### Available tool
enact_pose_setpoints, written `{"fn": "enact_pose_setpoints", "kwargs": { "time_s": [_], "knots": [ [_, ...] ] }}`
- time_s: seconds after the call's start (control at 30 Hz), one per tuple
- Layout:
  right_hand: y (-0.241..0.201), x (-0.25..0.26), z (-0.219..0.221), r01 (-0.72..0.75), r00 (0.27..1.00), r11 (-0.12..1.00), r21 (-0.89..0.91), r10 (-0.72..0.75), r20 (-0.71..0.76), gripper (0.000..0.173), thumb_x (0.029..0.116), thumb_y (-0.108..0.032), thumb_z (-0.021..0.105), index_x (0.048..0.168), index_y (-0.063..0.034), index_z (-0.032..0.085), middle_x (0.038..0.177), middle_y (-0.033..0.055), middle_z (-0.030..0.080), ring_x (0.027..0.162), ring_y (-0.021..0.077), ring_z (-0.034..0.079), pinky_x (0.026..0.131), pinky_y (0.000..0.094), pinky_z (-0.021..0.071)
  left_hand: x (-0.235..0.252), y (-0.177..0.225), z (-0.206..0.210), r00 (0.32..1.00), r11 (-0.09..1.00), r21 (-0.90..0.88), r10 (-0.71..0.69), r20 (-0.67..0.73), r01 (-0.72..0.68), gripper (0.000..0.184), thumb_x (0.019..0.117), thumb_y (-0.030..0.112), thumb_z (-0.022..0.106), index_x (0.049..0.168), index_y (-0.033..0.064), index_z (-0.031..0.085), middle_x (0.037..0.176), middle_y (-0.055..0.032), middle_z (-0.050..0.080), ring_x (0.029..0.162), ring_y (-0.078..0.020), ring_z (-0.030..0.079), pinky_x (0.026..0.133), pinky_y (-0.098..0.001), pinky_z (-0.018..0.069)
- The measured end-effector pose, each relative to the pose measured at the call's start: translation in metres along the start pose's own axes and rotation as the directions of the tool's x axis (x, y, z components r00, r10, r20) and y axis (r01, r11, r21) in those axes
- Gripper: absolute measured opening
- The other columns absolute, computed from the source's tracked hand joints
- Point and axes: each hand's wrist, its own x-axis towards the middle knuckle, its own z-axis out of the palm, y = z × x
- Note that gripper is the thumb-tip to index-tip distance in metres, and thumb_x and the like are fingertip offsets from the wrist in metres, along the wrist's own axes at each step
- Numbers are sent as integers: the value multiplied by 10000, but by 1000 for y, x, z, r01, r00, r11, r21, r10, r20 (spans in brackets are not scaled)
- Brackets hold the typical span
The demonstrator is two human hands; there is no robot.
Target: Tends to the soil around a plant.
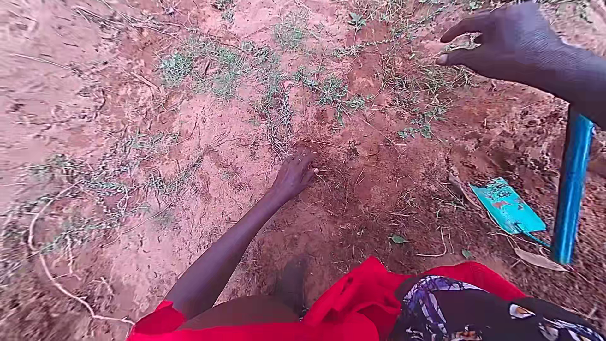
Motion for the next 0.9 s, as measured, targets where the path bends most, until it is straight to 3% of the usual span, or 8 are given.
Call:
{"fn": "enact_pose_setpoints", "kwargs": {
  "time_s": [0.1,0.23,0.37,0.43,0.57,0.7,0.83,0.9],
  "knots": [
    [-40,22,111,56,968,997,59,-68,240,395,1004,-191,672,1334,21,628,1246,332,642,1212,534,586,1014,697,427,-7,2,6,999,997,-61,-44,-29,42,503,1055,265,553,1488,14,507,1147,-264,708,1081,-449,674,1018,-631,446],
    [-61,82,191,-49,969,987,151,10,246,382,1034,-124,558,1393,4,583,1304,316,629,1255,508,585,1049,676,435,-20,-2,13,997,995,-86,-54,-53,49,506,1032,226,571,1487,11,513,1305,-230,670,1198,-423,642,1063,-621,419],
    [-77,119,235,-69,982,978,199,31,186,449,1005,-87,588,1451,-47,550,1377,307,587,1284,507,560,1052,676,432,-28,-10,17,996,997,-77,-1,-90,-6,502,1021,189,577,1491,21,515,1284,-221,687,1131,-426,676,1040,-617,441],
    [-83,131,250,-137,975,981,136,109,194,534,978,-79,602,1500,-61,494,1437,303,541,1323,513,525,1046,691,429,-28,-13,17,995,996,-92,4,-103,-14,494,1028,200,569,1487,24,519,1280,-200,692,1122,-402,680,1049,-600,439],
    [-102,145,250,-229,936,973,-25,227,267,548,913,-23,659,1427,80,500,1480,346,458,1436,536,366,1090,727,344,-31,-14,14,994,986,-167,-25,-107,7,479,1030,194,569,1472,12,535,1296,-188,688,1127,-396,678,1059,-574,442],
    [-118,153,239,-300,878,940,-161,338,339,511,956,-158,669,1341,134,502,1414,373,496,1324,549,496,980,708,446,-31,-12,10,993,980,-201,-35,-108,13,470,1036,199,566,1468,16,542,1297,-185,690,1145,-391,675,1064,-547,454],
    [-122,149,255,-259,900,918,-299,342,271,582,960,-135,645,1451,103,441,1436,349,511,1403,568,395,1013,783,344,-31,-11,8,992,978,-206,-37,-124,10,454,1043,203,553,1460,23,555,1296,-191,689,1133,-390,682,1039,-536,477],
    [-123,146,257,-295,884,900,-321,384,266,539,991,-142,617,1432,110,436,1371,357,557,1334,574,472,1019,769,350,-30,-10,8,992,979,-204,-38,-123,12,449,1046,199,545,1460,28,557,1299,-197,686,1124,-390,685,1024,-533,487]
  ]
}}
